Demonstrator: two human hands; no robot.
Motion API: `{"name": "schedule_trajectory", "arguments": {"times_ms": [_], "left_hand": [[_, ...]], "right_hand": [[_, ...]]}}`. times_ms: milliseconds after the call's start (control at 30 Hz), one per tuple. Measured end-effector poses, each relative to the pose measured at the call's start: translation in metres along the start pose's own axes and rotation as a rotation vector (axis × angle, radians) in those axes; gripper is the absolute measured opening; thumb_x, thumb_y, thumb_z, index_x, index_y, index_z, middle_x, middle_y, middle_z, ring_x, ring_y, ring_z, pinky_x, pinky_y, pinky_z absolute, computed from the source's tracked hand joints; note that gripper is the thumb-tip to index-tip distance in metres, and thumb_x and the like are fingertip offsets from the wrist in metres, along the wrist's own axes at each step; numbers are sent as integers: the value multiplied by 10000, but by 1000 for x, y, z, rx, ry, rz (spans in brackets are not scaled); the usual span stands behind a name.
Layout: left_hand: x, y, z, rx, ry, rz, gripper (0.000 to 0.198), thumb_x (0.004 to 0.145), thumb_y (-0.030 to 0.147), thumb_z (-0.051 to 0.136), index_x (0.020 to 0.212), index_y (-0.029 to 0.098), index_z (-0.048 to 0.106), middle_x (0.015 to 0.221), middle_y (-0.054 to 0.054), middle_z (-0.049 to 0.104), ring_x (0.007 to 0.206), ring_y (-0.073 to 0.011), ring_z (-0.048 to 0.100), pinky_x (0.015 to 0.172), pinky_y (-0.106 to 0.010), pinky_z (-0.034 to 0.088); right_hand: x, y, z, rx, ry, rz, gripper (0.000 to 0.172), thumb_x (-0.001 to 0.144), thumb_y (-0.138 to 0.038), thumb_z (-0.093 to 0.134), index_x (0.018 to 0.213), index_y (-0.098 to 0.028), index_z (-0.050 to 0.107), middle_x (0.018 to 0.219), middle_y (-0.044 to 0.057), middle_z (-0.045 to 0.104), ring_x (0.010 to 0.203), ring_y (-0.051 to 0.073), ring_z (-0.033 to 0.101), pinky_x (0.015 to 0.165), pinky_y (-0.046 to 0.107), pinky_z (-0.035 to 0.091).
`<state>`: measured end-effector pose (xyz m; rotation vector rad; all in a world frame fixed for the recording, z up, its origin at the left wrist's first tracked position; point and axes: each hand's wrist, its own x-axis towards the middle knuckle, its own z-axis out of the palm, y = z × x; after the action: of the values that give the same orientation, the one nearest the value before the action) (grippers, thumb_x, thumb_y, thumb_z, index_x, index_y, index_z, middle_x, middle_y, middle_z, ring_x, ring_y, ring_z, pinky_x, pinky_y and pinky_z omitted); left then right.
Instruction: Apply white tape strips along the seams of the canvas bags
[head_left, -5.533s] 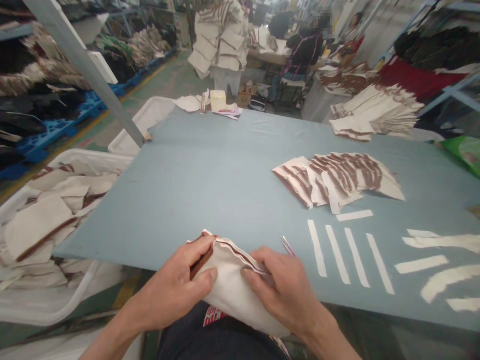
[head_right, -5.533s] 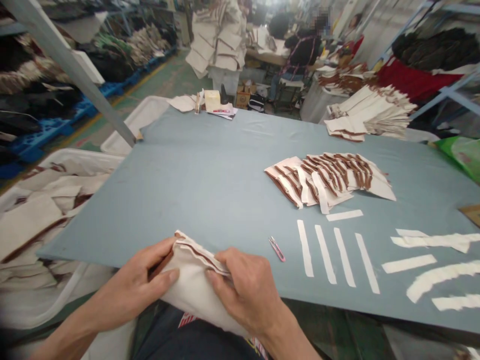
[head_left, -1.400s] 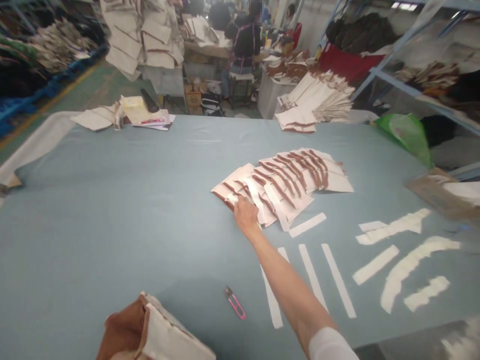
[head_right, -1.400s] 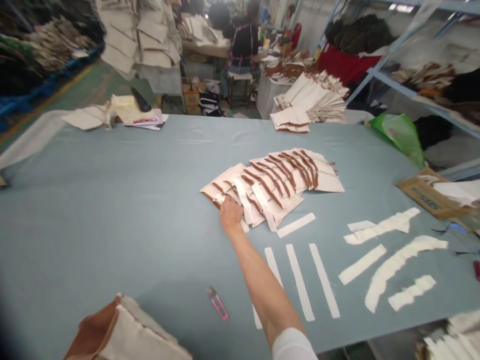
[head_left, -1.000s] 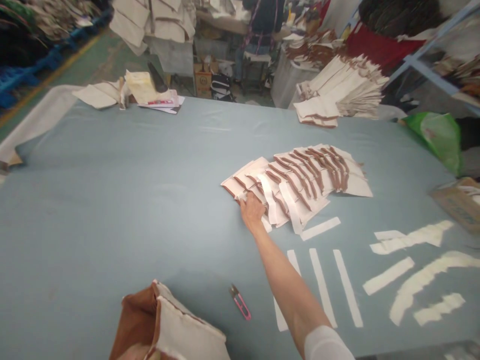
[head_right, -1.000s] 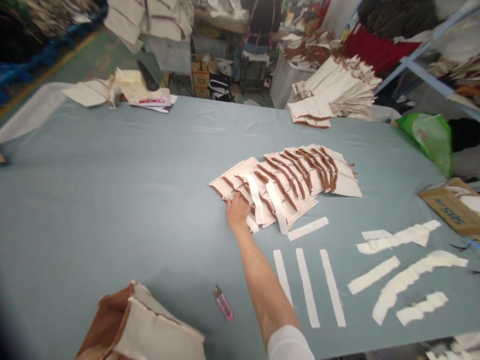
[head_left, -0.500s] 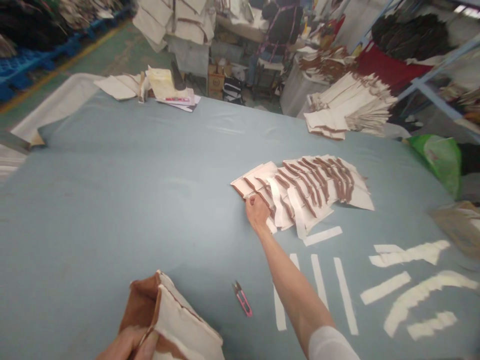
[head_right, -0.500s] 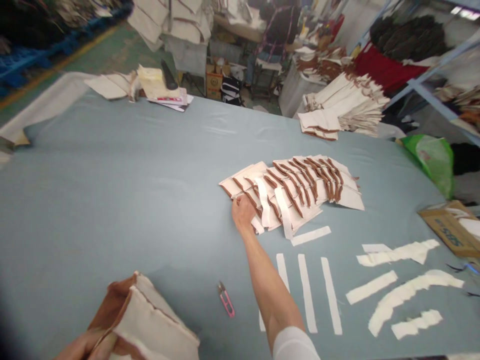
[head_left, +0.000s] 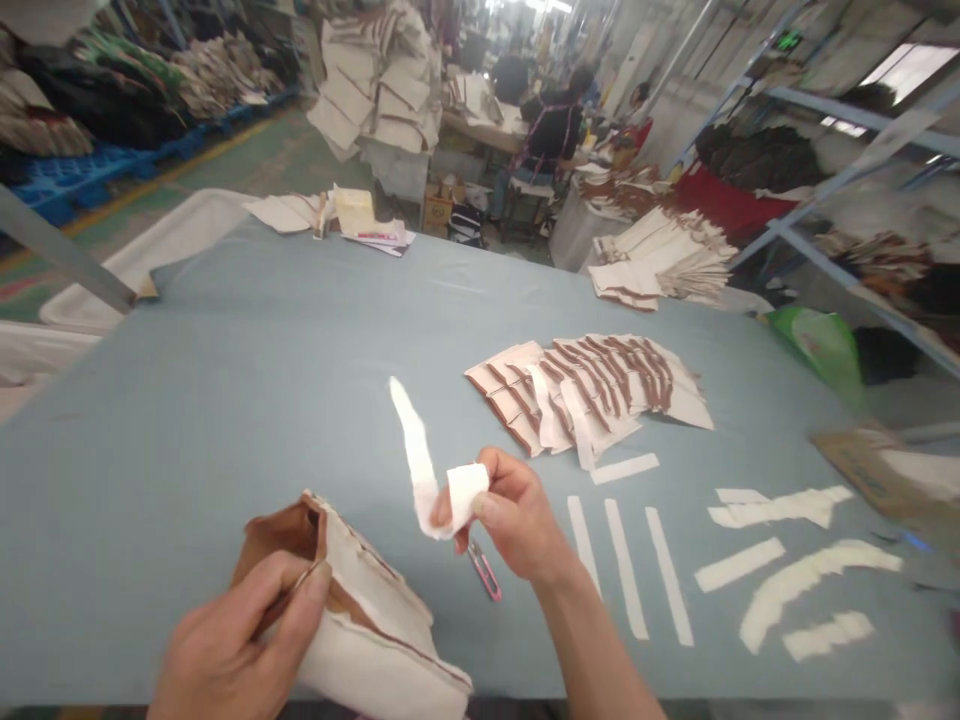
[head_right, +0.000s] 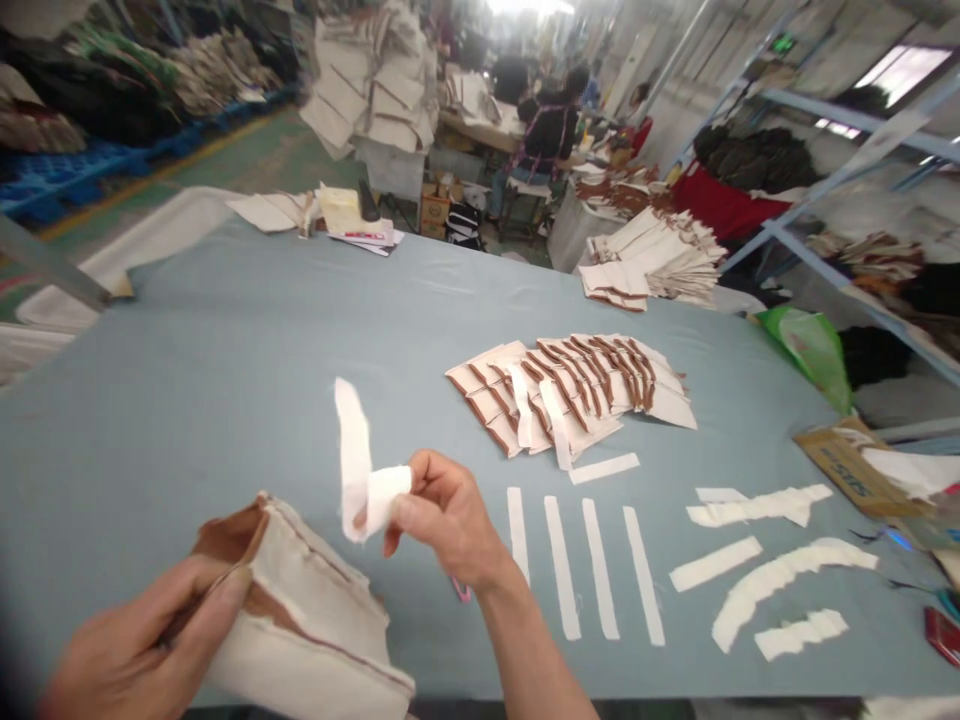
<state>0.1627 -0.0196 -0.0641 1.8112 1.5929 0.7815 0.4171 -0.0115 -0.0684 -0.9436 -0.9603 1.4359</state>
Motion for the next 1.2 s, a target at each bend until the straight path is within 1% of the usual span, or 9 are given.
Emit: {"name": "schedule_trajectory", "arguments": {"times_ms": [67,200,333,433,533,633,733,1000,1200], "left_hand": [[-5,5,-9,-52,-7,-10,359,970,455,592,690,237,640,556,66,630,511,-124,558,554,-217,442],[-18,9,-23,-184,-51,-27,368,1006,446,577,716,225,625,609,38,681,542,-127,603,557,-213,453],[-30,1,-36,-300,-67,15,359,1017,440,588,741,216,637,668,1,728,586,-140,664,568,-207,507],[-37,-2,-49,-362,-80,-9,219,968,423,677,936,207,694,680,5,735,595,-149,681,552,-202,514],[-40,3,-63,-504,-203,-76,249,963,440,669,1023,199,689,639,16,706,562,-156,683,520,-201,508],[-39,9,-69,-523,-261,-30,260,942,433,675,869,184,696,626,9,677,526,-127,617,500,-190,448],[-42,5,-71,-506,-234,47,226,922,398,692,897,176,724,624,26,629,519,-104,540,503,-189,391],[-62,-15,-79,-587,-268,86,233,910,359,740,1071,192,765,742,-1,680,589,-133,613,556,-214,498],[-64,-9,-80,-592,-303,135,167,916,334,718,973,184,763,709,-8,690,593,-134,627,566,-216,519]], "right_hand": [[-12,-9,20,106,-59,38,531,827,-629,871,828,-249,500,704,31,747,581,157,652,492,239,504],[-31,-19,53,119,-127,92,473,871,-536,875,848,-227,518,692,20,719,502,97,564,482,203,453],[-42,-22,80,98,-168,136,490,859,-589,868,866,-212,556,642,-31,613,490,78,488,485,195,407],[-46,-22,98,22,-172,168,515,841,-624,869,851,-201,575,663,-44,555,520,68,422,490,188,355],[-49,-23,112,-9,-211,220,521,846,-639,858,835,-197,584,643,-63,490,516,62,352,477,192,290],[-52,-20,123,22,-275,288,511,863,-638,843,830,-194,594,624,-63,492,503,63,346,472,201,258],[-55,-14,134,21,-291,313,507,873,-639,835,830,-190,603,663,-40,544,538,72,386,499,208,278],[-63,-11,151,-72,-244,346,573,824,-699,844,780,-196,573,653,-62,482,564,79,334,525,234,250],[-72,-6,151,-63,-235,409,589,801,-718,845,788,-193,579,637,-77,438,555,76,286,515,235,211]]}}
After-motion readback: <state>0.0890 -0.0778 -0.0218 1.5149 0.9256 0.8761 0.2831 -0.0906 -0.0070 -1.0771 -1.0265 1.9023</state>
